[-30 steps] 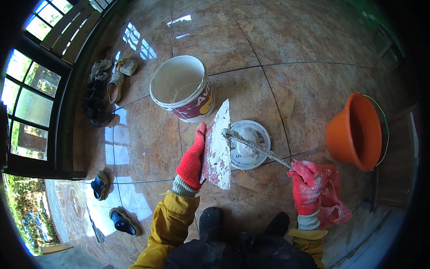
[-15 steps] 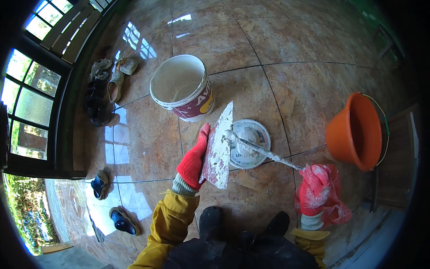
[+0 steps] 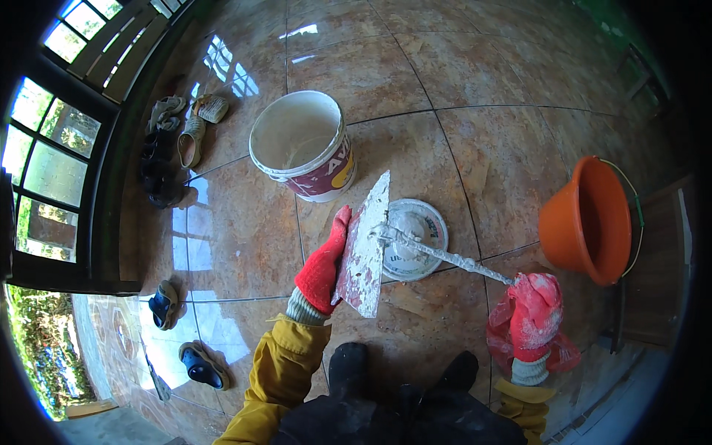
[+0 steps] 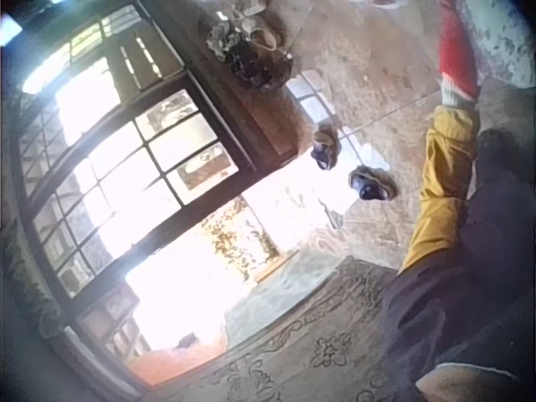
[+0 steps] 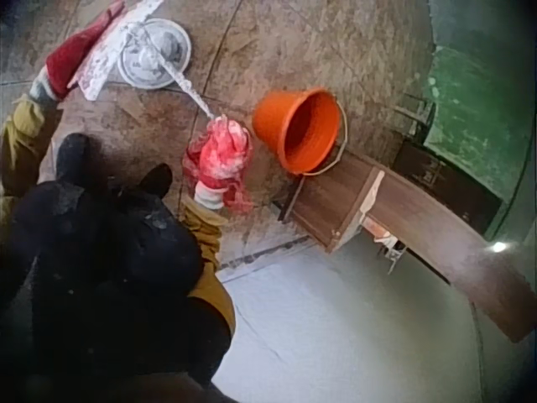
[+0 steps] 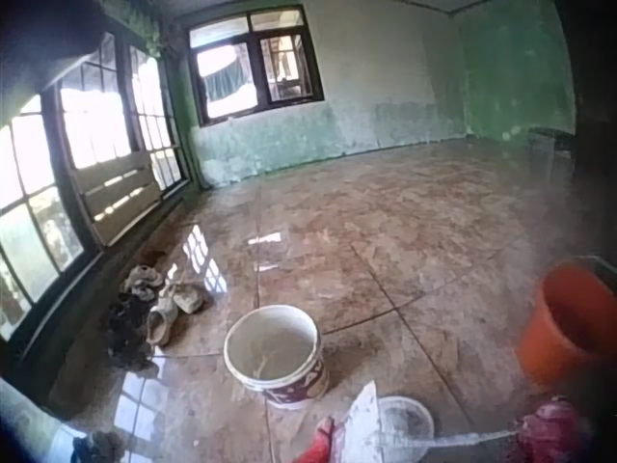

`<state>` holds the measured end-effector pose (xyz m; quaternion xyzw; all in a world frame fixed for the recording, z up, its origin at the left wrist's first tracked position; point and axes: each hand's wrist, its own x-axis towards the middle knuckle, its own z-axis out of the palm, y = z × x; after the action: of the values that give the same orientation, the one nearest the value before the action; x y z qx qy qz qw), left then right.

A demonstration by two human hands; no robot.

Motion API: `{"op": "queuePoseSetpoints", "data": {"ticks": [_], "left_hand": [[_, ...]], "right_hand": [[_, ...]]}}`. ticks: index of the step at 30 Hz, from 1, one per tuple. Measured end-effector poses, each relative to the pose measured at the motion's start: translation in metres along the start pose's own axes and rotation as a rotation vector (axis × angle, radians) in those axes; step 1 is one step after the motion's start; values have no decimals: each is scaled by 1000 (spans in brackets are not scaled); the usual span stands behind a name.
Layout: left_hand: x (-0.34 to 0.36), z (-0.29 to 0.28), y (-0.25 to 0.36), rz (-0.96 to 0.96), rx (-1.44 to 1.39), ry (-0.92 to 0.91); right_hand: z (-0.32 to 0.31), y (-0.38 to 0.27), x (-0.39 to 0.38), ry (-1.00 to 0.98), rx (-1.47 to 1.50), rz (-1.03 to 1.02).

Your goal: The person mixes white putty in a bucket and on a lid using a metal tool, and then applies the putty to a wall using a putty knife.

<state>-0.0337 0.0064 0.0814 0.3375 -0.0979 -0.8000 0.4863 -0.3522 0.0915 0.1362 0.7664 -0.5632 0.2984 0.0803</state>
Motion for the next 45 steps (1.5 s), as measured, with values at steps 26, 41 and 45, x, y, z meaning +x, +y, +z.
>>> {"op": "queuePoseSetpoints", "data": {"ticks": [26, 41, 45], "left_hand": [[-6, 8, 5, 12, 103, -54], [-4, 4, 1, 78, 129, -54], [-2, -2, -1, 60, 136, -68]], "right_hand": [[32, 2, -20, -108, 598, 459], [4, -3, 0, -11, 574, 361], [3, -3, 4, -14, 560, 344]]}}
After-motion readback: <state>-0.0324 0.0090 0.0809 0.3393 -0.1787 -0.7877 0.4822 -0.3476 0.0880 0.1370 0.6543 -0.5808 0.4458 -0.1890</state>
